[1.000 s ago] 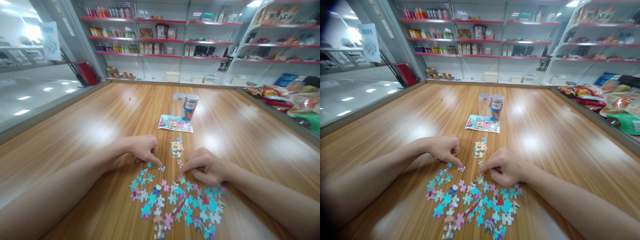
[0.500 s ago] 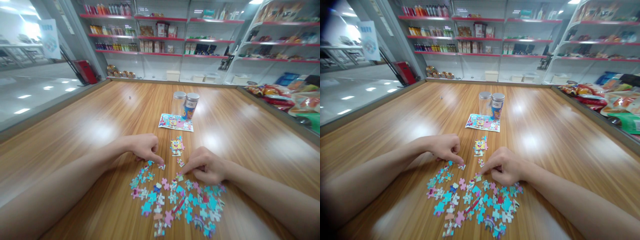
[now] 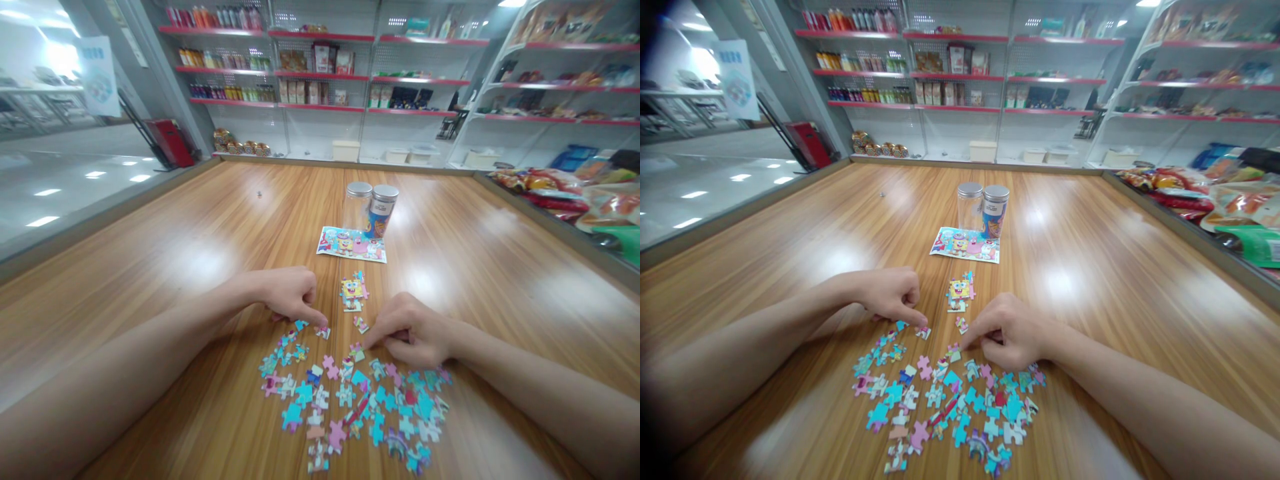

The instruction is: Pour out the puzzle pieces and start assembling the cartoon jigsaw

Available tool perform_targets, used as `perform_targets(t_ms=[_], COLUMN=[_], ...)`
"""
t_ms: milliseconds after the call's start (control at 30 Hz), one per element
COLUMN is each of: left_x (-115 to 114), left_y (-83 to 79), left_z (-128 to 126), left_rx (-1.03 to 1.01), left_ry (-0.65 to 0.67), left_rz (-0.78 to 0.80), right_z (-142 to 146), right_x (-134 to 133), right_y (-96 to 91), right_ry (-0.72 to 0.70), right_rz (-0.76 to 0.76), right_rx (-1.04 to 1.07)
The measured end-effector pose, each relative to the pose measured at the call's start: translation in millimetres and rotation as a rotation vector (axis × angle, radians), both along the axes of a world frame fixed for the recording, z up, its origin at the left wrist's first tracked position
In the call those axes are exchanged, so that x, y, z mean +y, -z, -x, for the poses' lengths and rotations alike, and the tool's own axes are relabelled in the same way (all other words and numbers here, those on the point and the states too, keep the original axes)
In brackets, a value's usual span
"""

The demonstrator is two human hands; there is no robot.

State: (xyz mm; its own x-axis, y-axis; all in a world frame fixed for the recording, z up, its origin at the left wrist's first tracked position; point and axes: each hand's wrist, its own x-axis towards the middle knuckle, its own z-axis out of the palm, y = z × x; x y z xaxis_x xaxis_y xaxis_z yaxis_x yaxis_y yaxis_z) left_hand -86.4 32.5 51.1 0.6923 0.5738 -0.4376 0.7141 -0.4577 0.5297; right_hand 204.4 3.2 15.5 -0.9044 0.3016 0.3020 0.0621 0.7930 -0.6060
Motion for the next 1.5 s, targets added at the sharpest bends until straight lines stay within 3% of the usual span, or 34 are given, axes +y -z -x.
perform_targets(t_ms=[867,1000,1100,1233,1367,1500], left_x=[-2,-2,1,-6,-26,-35], left_y=[-5.0,4.0,13.9,9.0,-5.0,-1.0], left_z=[-4,-1,3,-2,-20,-28], left_rx=[0.047,0.065,0.038,-0.166,-0.397,-0.421], left_ry=[0.016,0.002,-0.044,0.220,0.356,0.471], left_rz=[-0.036,-0.026,-0.106,-0.263,-0.284,-0.336], right_z=[-1,1,2,1,0,0], right_x=[1,2,5,9,8,5], right_y=[4.3,5.3,6.6,7.0,5.7,4.9], right_ry=[0.037,0.039,0.036,0.077,0.036,0.142], right_rz=[0.012,0.048,0.130,0.201,0.209,0.154], right_rx=[-0.061,-0.052,0.004,0.054,0.066,0.122])
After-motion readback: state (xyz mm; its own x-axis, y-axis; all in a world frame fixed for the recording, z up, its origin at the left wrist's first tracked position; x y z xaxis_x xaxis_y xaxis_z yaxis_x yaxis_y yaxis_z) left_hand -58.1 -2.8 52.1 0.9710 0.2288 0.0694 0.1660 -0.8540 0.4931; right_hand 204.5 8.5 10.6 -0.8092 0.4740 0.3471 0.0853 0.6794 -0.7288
